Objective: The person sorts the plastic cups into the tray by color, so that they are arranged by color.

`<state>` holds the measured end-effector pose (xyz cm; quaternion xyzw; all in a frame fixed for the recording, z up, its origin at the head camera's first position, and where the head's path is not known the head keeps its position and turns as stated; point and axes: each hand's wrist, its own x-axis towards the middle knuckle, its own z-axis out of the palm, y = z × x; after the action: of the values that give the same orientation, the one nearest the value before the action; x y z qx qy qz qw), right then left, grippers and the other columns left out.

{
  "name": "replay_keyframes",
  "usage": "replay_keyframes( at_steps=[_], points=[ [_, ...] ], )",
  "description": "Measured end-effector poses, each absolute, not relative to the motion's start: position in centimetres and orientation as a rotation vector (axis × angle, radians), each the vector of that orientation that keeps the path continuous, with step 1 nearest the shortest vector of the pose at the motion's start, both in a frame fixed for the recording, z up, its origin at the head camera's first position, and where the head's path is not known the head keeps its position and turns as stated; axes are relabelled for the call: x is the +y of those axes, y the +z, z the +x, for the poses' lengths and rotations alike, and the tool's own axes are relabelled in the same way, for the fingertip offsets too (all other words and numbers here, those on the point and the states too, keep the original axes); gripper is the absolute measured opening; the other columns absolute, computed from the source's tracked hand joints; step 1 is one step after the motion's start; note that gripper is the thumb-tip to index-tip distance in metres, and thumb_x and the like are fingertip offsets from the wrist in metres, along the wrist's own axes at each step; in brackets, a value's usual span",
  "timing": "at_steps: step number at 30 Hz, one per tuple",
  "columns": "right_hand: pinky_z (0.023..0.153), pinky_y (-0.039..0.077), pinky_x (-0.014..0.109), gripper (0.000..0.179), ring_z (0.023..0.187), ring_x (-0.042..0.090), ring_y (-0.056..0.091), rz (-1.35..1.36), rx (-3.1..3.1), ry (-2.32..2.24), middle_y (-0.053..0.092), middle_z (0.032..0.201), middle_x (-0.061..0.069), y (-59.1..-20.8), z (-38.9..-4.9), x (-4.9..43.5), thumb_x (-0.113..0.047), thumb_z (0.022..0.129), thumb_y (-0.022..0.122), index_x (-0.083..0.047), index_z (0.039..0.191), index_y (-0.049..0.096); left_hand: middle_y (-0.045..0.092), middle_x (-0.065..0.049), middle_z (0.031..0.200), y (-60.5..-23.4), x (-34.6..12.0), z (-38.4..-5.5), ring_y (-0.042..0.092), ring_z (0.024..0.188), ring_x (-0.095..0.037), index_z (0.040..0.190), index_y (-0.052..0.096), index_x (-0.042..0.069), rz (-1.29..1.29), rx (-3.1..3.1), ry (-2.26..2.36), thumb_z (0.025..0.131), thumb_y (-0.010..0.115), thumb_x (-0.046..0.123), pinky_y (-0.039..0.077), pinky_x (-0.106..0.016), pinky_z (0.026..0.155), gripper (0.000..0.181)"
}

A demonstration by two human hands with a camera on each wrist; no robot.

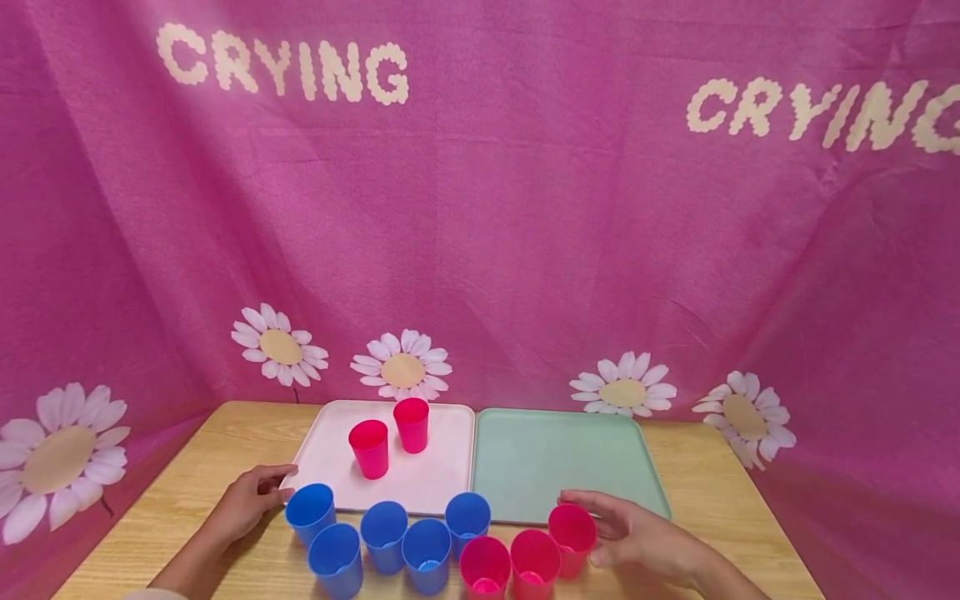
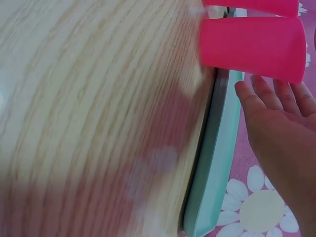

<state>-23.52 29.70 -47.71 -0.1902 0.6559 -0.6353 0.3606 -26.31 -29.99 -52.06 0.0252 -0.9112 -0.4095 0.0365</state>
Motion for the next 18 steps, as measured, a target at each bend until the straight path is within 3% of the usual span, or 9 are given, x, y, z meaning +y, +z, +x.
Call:
replay_keyframes(
  at_steps=[18],
  points=[
    [0.105,0.052,0.045,0.07,0.134,0.025,0.051,-0.484,1.891,-1.566,0.045,0.156,0.017,-48.21,-23.04,29.14,-0.012,0.099,0.068,-0.008,0.16,0.033,0.063,-0.028,0.127,-52.34,-30.04,-26.57,0.06,0.113,-0.038,0.133,0.066,-0.003,0.105,-2.816,-1.283,0.094,0.073,0.004,0.049,-0.053,0.098,0.04]
  ],
)
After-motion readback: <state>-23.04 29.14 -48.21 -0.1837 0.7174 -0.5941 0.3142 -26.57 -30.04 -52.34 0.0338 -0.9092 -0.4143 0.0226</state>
